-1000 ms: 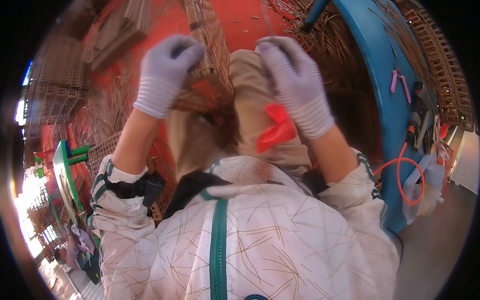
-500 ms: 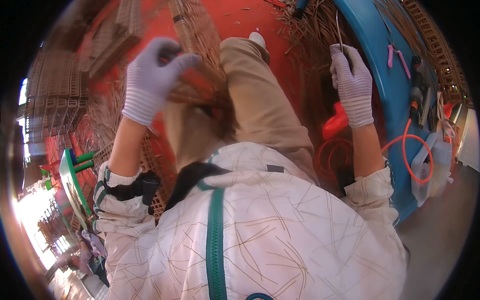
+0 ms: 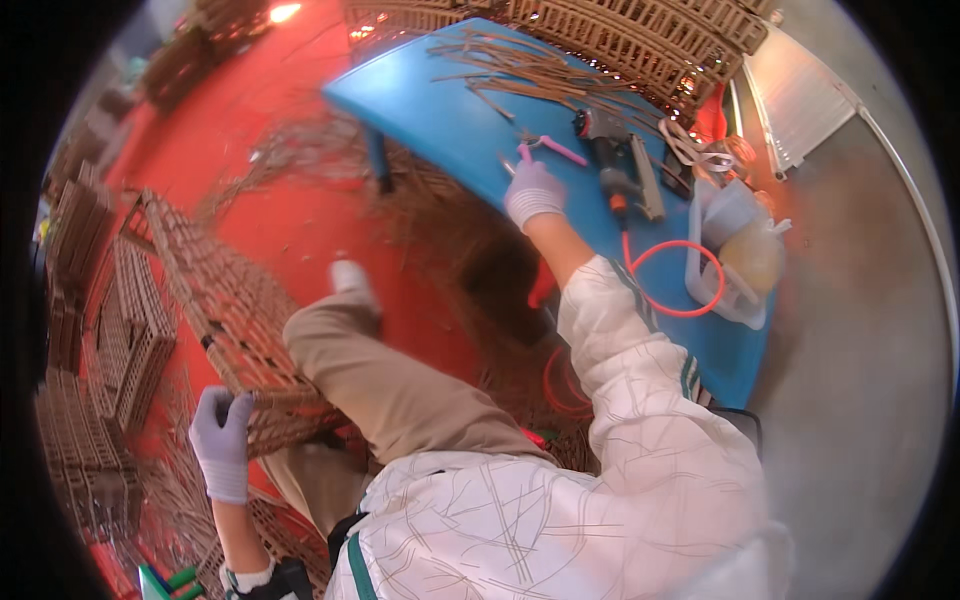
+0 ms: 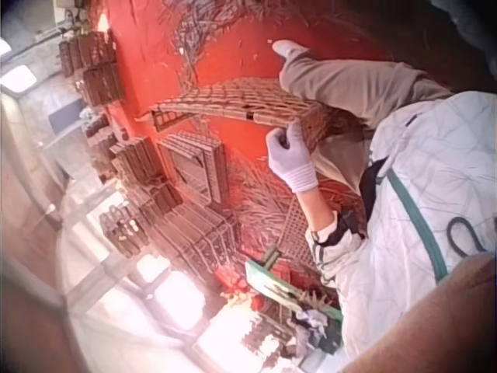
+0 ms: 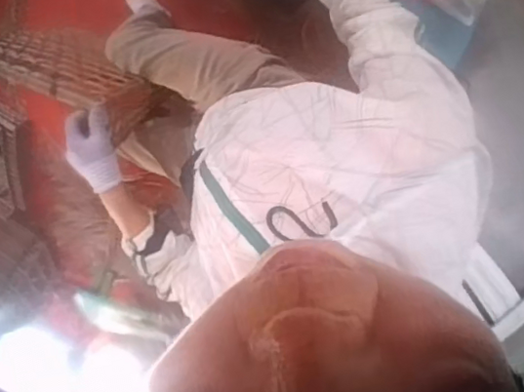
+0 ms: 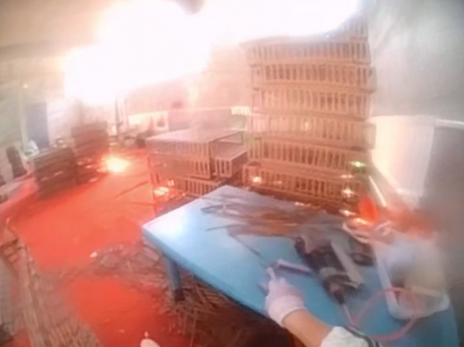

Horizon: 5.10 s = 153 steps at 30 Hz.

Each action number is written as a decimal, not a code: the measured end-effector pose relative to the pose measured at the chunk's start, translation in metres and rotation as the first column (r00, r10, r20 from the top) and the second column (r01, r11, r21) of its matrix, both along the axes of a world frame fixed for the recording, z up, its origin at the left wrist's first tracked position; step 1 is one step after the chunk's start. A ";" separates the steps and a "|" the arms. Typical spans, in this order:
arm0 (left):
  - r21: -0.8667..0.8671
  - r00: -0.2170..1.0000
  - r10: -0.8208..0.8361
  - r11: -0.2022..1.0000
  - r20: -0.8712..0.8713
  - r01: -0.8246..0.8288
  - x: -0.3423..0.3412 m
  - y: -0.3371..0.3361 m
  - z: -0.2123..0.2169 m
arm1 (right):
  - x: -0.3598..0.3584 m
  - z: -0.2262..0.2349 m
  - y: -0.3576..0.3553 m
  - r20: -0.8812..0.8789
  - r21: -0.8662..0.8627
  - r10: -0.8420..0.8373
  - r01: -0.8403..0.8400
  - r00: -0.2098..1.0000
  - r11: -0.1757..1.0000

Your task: Weaving and trimming bamboo strips to construct or repair a woven structure, using a pneumatic stapler and cutting tool.

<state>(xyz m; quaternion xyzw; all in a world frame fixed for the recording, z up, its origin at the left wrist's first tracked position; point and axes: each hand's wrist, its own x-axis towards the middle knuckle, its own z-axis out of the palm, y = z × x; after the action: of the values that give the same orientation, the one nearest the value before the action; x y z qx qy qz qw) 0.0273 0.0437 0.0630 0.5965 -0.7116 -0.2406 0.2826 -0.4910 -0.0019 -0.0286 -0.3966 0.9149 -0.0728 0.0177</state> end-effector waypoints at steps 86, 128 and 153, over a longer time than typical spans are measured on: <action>-0.008 0.981 -0.107 0.994 -0.160 0.108 0.016 -0.036 -0.007 | 0.281 0.225 0.108 0.890 -0.172 0.361 -0.527 0.280 0.832; 0.360 0.962 0.074 0.933 -0.263 0.027 -0.007 -0.053 0.020 | 0.301 0.233 0.103 0.907 -0.055 0.241 -0.470 0.346 0.881; -0.066 0.978 -0.058 0.997 -0.202 0.045 -0.007 -0.036 -0.006 | 0.260 0.226 0.101 0.898 -0.131 0.315 -0.496 0.307 0.858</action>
<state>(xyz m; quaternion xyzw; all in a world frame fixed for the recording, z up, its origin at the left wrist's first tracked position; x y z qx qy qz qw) 0.0200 0.0073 0.0567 0.5412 -0.7011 -0.2860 0.3657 -0.2311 0.0989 0.1978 -0.5094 0.6323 -0.1868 0.5530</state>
